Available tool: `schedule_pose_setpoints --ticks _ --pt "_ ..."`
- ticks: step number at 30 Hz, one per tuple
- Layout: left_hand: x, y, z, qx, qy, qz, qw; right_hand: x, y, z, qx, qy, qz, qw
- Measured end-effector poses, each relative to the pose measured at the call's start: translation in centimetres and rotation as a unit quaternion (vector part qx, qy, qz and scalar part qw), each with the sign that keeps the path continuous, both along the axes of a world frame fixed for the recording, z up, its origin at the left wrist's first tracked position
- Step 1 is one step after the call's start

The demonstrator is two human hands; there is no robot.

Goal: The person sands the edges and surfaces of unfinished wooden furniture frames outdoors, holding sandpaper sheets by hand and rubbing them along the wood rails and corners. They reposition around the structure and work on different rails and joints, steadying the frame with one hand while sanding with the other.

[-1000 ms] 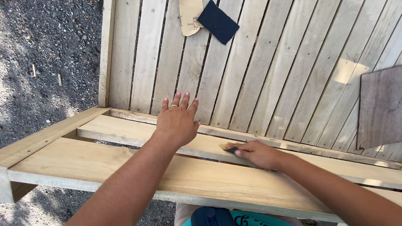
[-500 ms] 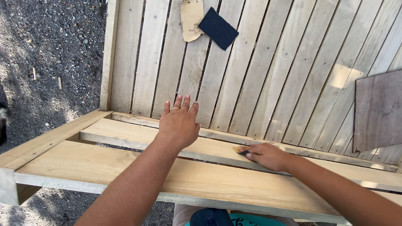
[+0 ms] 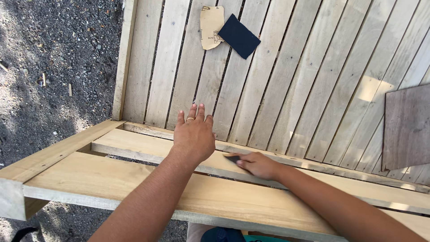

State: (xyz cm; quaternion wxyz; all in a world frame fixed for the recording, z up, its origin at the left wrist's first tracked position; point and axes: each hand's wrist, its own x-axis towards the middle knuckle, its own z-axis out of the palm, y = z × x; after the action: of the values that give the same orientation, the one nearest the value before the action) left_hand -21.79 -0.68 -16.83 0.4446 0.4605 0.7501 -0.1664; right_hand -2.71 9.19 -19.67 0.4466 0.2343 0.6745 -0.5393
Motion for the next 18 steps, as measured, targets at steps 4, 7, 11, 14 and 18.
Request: schedule_pose_setpoints --ticks 4,7,11,14,18 --pt "0.0 0.3 0.2 0.005 0.011 0.008 1.0 7.9 5.6 2.2 0.059 -0.145 -0.023 0.987" --pt "-0.5 0.6 -0.1 0.015 0.074 0.009 0.997 2.2 2.7 2.1 0.061 -0.107 0.025 0.992" --pt "-1.1 0.6 -0.6 0.016 0.12 0.051 0.991 -11.3 -5.6 0.5 -0.207 0.009 -0.229 0.951" --pt "-1.4 0.5 -0.6 -0.02 0.095 0.047 0.994 -13.8 -6.3 0.6 -0.245 -0.002 -0.246 0.938" --pt "-1.2 0.8 0.0 -0.026 0.084 0.027 0.996 -1.4 0.0 0.1 0.038 0.03 -0.002 0.999"
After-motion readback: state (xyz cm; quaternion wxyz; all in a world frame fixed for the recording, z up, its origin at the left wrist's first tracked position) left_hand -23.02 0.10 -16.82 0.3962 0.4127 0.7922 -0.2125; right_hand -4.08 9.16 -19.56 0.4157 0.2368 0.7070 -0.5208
